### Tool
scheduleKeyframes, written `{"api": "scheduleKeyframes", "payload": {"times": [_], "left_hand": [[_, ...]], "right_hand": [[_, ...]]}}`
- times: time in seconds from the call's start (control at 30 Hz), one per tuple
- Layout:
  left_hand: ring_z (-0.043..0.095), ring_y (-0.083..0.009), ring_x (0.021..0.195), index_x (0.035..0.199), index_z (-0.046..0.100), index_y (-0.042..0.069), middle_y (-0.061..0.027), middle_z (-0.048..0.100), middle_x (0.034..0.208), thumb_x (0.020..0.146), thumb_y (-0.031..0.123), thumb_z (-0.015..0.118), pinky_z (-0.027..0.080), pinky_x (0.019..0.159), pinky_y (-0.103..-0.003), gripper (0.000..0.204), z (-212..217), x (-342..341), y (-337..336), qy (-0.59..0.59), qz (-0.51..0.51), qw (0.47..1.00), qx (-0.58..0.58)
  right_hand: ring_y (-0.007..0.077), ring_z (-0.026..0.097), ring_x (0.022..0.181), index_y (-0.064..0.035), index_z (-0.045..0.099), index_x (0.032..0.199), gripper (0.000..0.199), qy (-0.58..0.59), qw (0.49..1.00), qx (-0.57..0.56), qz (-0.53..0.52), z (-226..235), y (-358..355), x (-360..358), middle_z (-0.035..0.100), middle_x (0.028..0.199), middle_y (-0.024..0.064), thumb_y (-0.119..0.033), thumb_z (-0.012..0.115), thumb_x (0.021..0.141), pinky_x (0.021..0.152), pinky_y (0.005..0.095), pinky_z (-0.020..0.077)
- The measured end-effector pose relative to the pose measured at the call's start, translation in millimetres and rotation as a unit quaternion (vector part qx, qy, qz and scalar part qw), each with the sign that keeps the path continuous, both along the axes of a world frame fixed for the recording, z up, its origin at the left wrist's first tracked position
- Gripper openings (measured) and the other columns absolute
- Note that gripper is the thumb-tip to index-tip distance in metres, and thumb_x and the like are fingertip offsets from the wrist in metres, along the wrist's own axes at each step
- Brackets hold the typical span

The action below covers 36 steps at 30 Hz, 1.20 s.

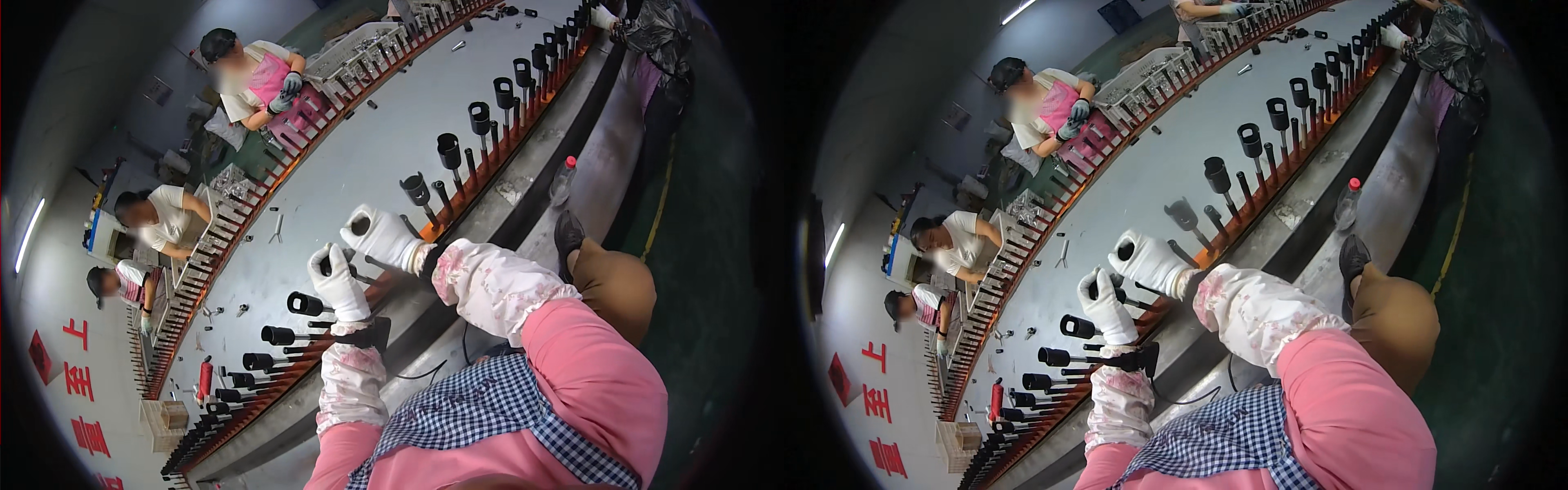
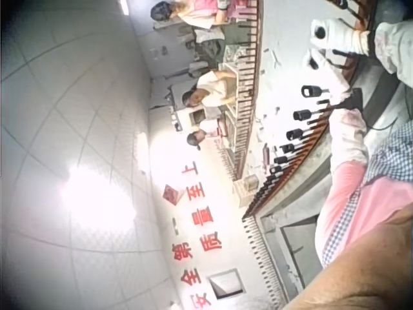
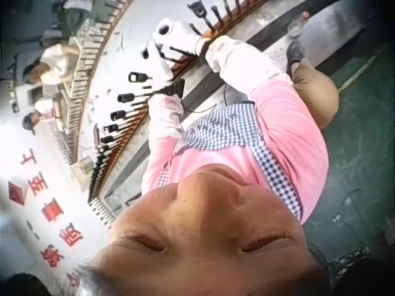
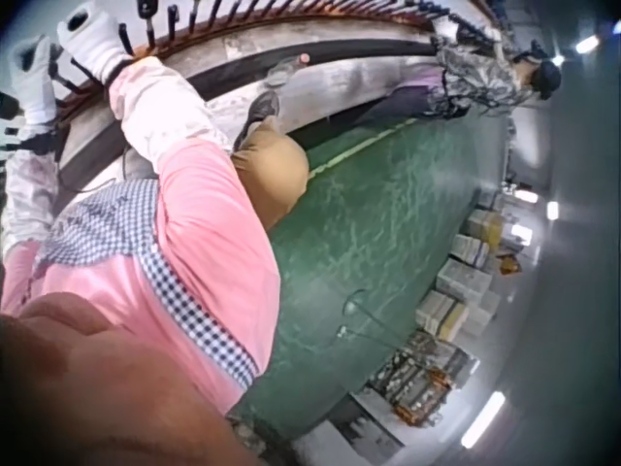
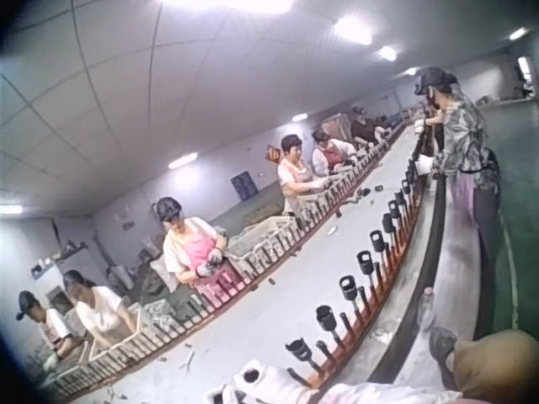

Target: Manually assemble and place cylindrical plastic/rubber components onto a specialized assembly rack.

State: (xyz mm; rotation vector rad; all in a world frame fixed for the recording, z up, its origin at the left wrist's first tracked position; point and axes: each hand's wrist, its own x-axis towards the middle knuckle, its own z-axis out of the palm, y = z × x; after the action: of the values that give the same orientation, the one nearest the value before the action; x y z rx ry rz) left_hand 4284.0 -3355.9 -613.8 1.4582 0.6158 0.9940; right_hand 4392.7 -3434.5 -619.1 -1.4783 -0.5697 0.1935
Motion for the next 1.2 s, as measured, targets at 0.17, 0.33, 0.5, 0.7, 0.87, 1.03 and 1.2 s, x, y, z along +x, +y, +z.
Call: {"api": "scheduleKeyframes", "payload": {"times": [0.17, 0.33, 0.5, 0.7, 0.87, 1.03, 1.2], "left_hand": [[0.069, -0.0142, 0.082, 0.132, 0.057, 0.003, -0.0036, 0.068, 0.093, 0.106, 0.017, 0.071, 0.058, 0.081, -0.029, 0.033, -16.1, -2.7, 3.1, -0.020, -0.007, 0.999, 0.035], [0.061, -0.0178, 0.109, 0.138, 0.056, -0.006, -0.0094, 0.066, 0.120, 0.103, 0.006, 0.070, 0.047, 0.099, -0.032, 0.040, -32.5, -15.4, -29.3, 0.141, 0.070, 0.987, 0.038], [0.045, -0.0288, 0.149, 0.163, 0.033, -0.003, -0.0202, 0.041, 0.165, 0.102, -0.004, 0.057, 0.035, 0.124, -0.039, 0.065, -112.6, -69.6, -70.0, 0.113, 0.042, 0.992, 0.045], [0.039, -0.0325, 0.155, 0.167, 0.026, -0.002, -0.0246, 0.036, 0.167, 0.102, -0.006, 0.060, 0.032, 0.127, -0.043, 0.073, -40.2, 7.7, -82.2, 0.046, -0.037, 0.988, 0.141], [0.060, -0.0150, 0.109, 0.160, 0.042, 0.003, -0.0074, 0.063, 0.125, 0.099, -0.001, 0.073, 0.052, 0.099, -0.030, 0.068, -13.3, 59.6, -51.9, 0.045, 0.010, 0.995, 0.085], [0.060, -0.0169, 0.109, 0.154, 0.046, 0.000, -0.0077, 0.063, 0.124, 0.099, 0.001, 0.072, 0.049, 0.103, -0.032, 0.060, -30.7, 17.1, -47.6, 0.061, 0.018, 0.997, 0.052], [0.052, -0.0281, 0.141, 0.162, 0.035, -0.005, -0.0179, 0.053, 0.153, 0.098, -0.003, 0.066, 0.038, 0.123, -0.042, 0.071, -98.2, -29.4, -84.3, 0.070, -0.012, 0.997, 0.028]], "right_hand": [[0.0212, 0.076, 0.098, -0.0081, 0.074, 0.108, 0.021, 0.093, 0.996, -0.002, 0.003, -67.7, -28.5, -28.1, 0.077, 0.105, 0.0138, -0.022, 0.079, 0.094, 0.088, 0.0335, 0.0580], [0.0186, 0.072, 0.113, -0.0057, 0.067, 0.134, 0.043, 0.132, 0.987, -0.005, -0.088, -109.4, -111.2, -11.8, 0.076, 0.120, 0.0086, -0.017, 0.082, 0.095, 0.101, 0.0330, 0.0561], [0.0243, 0.059, 0.135, 0.0011, 0.052, 0.147, 0.081, -0.077, 0.975, 0.019, -0.210, -48.9, -118.7, 79.9, 0.060, 0.145, 0.0154, -0.016, 0.095, 0.081, 0.117, 0.0357, 0.0468], [0.0227, 0.072, 0.102, -0.0062, 0.067, 0.133, 0.056, -0.060, 0.979, 0.077, -0.179, -30.9, -47.2, 76.9, 0.076, 0.112, 0.0118, -0.025, 0.091, 0.086, 0.092, 0.0351, 0.0572], [0.0300, 0.074, 0.110, -0.0073, 0.071, 0.125, 0.035, 0.047, 0.994, -0.036, -0.092, -101.7, -76.4, 20.8, 0.076, 0.117, 0.0161, -0.023, 0.078, 0.095, 0.096, 0.0377, 0.0570], [0.0259, 0.070, 0.118, 0.0005, 0.066, 0.132, 0.044, 0.057, 0.952, 0.073, -0.291, -124.4, -126.2, 74.3, 0.073, 0.125, 0.0163, -0.014, 0.080, 0.093, 0.104, 0.0369, 0.0543], [0.0293, 0.071, 0.108, -0.0062, 0.067, 0.133, 0.051, -0.136, 0.927, 0.033, -0.348, -10.6, -98.7, 112.5, 0.073, 0.117, 0.0148, -0.020, 0.086, 0.088, 0.097, 0.0384, 0.0563]]}}
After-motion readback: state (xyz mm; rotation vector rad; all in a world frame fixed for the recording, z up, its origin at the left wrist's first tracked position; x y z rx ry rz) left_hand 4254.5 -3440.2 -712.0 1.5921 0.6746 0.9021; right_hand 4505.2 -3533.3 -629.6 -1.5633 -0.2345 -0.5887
